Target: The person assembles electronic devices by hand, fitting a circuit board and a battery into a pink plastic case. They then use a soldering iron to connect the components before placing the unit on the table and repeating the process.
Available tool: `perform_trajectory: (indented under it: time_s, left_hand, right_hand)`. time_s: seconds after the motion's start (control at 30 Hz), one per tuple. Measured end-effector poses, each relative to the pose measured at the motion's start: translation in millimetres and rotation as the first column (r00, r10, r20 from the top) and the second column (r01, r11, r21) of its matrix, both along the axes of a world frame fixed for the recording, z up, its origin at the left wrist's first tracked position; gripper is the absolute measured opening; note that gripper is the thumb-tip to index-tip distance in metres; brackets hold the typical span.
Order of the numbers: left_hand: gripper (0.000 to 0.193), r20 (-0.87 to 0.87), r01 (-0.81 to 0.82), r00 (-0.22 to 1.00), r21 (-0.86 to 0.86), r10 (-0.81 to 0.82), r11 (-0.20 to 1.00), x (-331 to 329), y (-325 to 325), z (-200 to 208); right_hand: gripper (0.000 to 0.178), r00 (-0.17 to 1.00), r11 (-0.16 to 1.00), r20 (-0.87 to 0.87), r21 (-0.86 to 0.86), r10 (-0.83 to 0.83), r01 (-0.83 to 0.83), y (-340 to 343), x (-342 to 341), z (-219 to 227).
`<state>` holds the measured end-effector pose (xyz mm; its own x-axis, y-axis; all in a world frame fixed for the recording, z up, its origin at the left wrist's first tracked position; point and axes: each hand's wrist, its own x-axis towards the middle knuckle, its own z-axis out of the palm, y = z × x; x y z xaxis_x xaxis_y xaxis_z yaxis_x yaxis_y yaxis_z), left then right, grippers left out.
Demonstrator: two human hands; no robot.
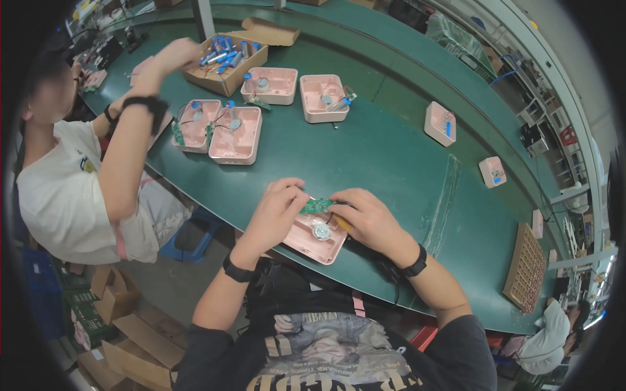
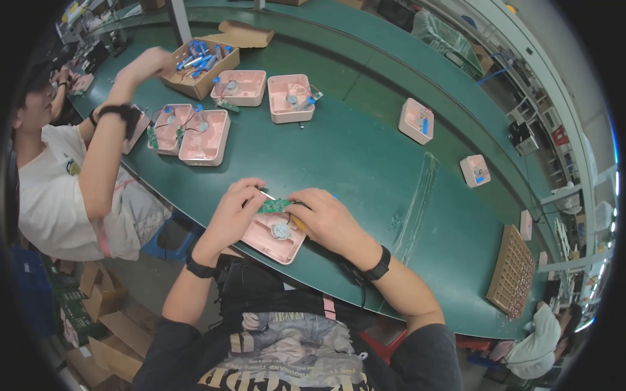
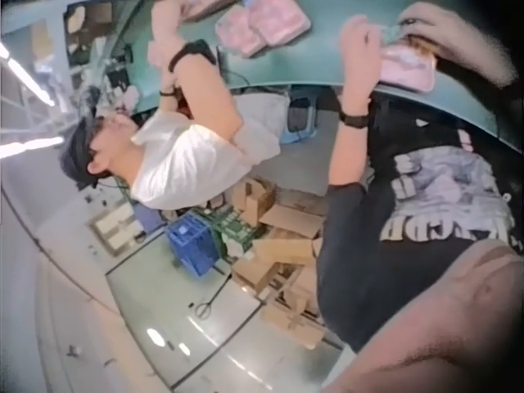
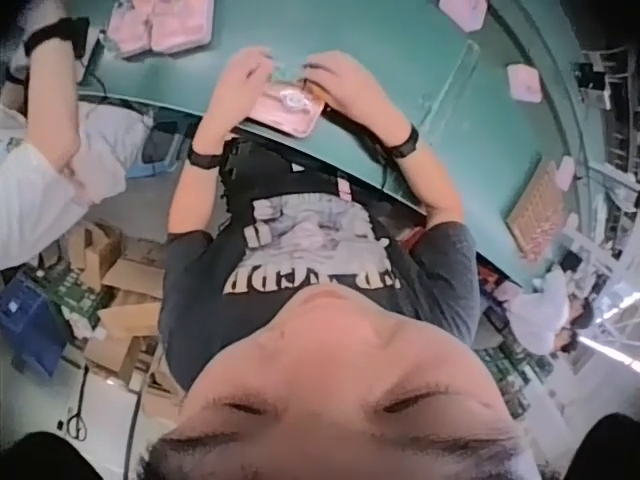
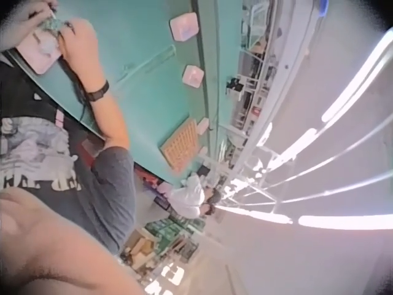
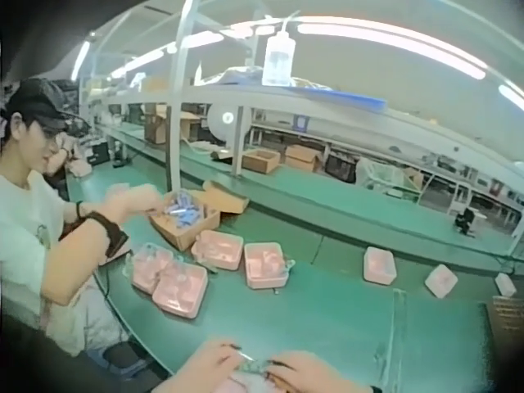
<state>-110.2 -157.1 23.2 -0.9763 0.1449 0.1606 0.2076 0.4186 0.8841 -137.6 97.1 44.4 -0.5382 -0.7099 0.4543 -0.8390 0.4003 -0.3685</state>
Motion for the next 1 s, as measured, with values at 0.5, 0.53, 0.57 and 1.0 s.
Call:
perform_trajectory:
  time_s: [0.5, 0.53, 0.57, 1.0]
  left_hand:
    - [0.054, -0.127, -0.116, 0.988, -0.260, 0.086, 0.959, 47.3, 1.6, -14.4]
    - [0.054, -0.119, -0.078, 0.991, -0.223, 0.052, 0.972, 42.8, 0.2, -16.8]
    - [0.054, -0.112, -0.032, 0.994, -0.185, 0.011, 0.982, 38.1, -0.7, -20.2]
    - [0.035, -0.194, -0.074, 0.978, 0.037, 0.079, 0.997, 32.1, 6.7, -28.0]
  right_hand:
    - [0.024, 0.947, 0.977, -0.242, -0.052, -0.212, 0.206, 9.6, -0.1, 7.9]
    - [0.024, 0.947, 0.978, -0.243, -0.046, -0.210, 0.205, 8.3, -2.5, 9.1]
    - [0.023, 0.987, 0.991, -0.088, -0.005, -0.137, 0.137, 3.0, -5.3, 14.4]
    - [0.020, 0.965, 0.967, 0.263, 0.246, -0.001, -0.066, -22.7, -16.8, 26.9]
